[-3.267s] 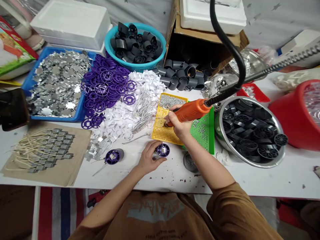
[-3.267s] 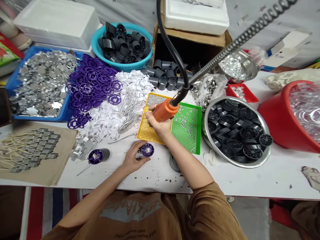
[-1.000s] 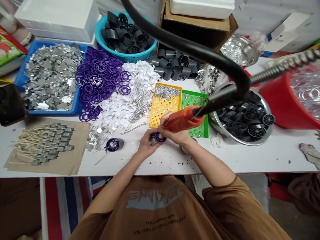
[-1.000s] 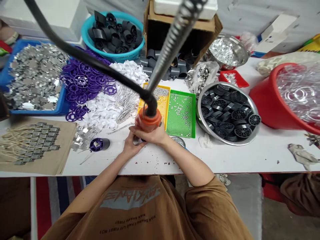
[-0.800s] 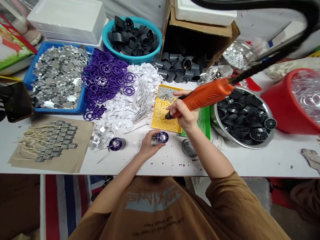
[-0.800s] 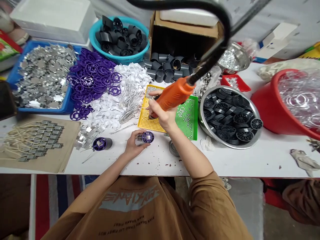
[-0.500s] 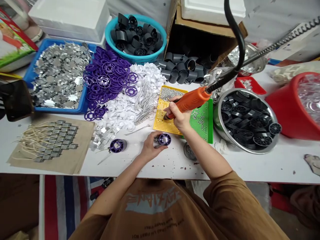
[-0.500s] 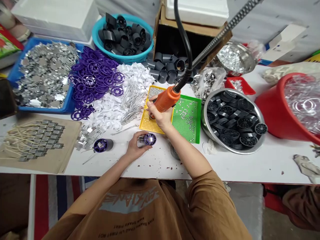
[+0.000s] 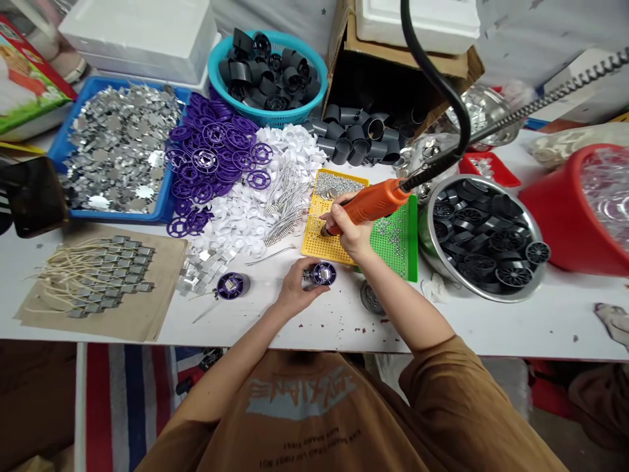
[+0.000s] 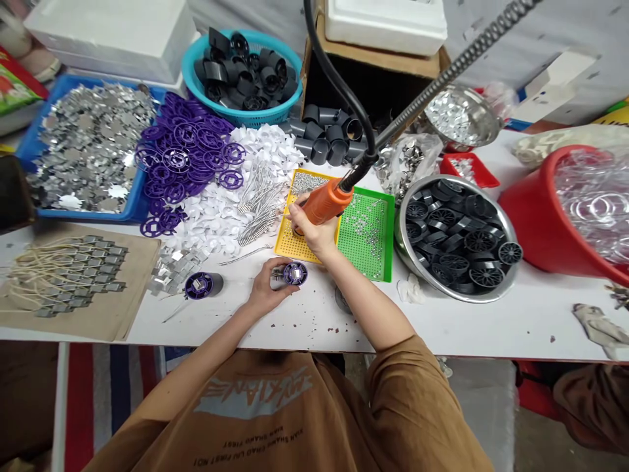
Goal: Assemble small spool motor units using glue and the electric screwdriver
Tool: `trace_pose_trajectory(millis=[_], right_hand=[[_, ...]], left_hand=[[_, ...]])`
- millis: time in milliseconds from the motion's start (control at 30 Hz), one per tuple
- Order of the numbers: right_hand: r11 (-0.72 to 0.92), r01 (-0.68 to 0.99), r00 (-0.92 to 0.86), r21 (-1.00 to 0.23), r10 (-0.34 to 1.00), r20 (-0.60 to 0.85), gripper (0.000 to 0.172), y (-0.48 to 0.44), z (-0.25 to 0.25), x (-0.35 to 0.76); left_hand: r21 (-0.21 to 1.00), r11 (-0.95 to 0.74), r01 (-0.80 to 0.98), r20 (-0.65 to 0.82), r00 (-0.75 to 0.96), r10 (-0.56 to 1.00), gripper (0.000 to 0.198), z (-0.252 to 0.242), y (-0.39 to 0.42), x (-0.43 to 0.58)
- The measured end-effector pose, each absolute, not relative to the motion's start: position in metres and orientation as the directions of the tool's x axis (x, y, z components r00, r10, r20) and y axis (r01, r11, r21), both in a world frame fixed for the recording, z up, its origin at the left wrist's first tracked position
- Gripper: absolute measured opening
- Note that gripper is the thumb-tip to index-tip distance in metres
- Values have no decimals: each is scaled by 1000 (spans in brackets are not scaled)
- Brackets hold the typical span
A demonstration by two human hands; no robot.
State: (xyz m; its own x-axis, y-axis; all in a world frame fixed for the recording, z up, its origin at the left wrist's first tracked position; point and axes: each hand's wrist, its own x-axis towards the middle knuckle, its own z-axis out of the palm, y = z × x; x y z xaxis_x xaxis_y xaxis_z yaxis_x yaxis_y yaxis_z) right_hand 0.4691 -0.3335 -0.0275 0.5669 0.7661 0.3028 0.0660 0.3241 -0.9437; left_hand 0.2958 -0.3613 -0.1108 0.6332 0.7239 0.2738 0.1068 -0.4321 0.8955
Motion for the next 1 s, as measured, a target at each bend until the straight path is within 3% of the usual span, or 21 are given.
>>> trace_pose_trajectory(millis=[133, 300, 433, 633, 1000], right_hand=[[355, 128, 604, -926, 713, 356, 37, -347, 4, 471], [450, 120, 580, -885, 692, 431, 22, -393, 41, 457], [398, 43, 529, -916, 769, 359, 22, -427, 27, 440], [307, 60, 530, -950, 797, 290, 33, -434, 7, 433], [262, 80, 490, -962, 830, 267, 27, -430, -3, 432]], left_hand=[[908, -404, 109, 247, 639, 728, 55, -109, -361, 296], [899, -432, 76, 286, 644, 709, 62, -113, -359, 297], [872, -488, 41, 348, 649, 676, 61, -114, -357, 298], [866, -500, 10, 366, 668, 648, 57, -108, -356, 297], [876, -482, -10, 359, 680, 639, 51, -111, -356, 297]])
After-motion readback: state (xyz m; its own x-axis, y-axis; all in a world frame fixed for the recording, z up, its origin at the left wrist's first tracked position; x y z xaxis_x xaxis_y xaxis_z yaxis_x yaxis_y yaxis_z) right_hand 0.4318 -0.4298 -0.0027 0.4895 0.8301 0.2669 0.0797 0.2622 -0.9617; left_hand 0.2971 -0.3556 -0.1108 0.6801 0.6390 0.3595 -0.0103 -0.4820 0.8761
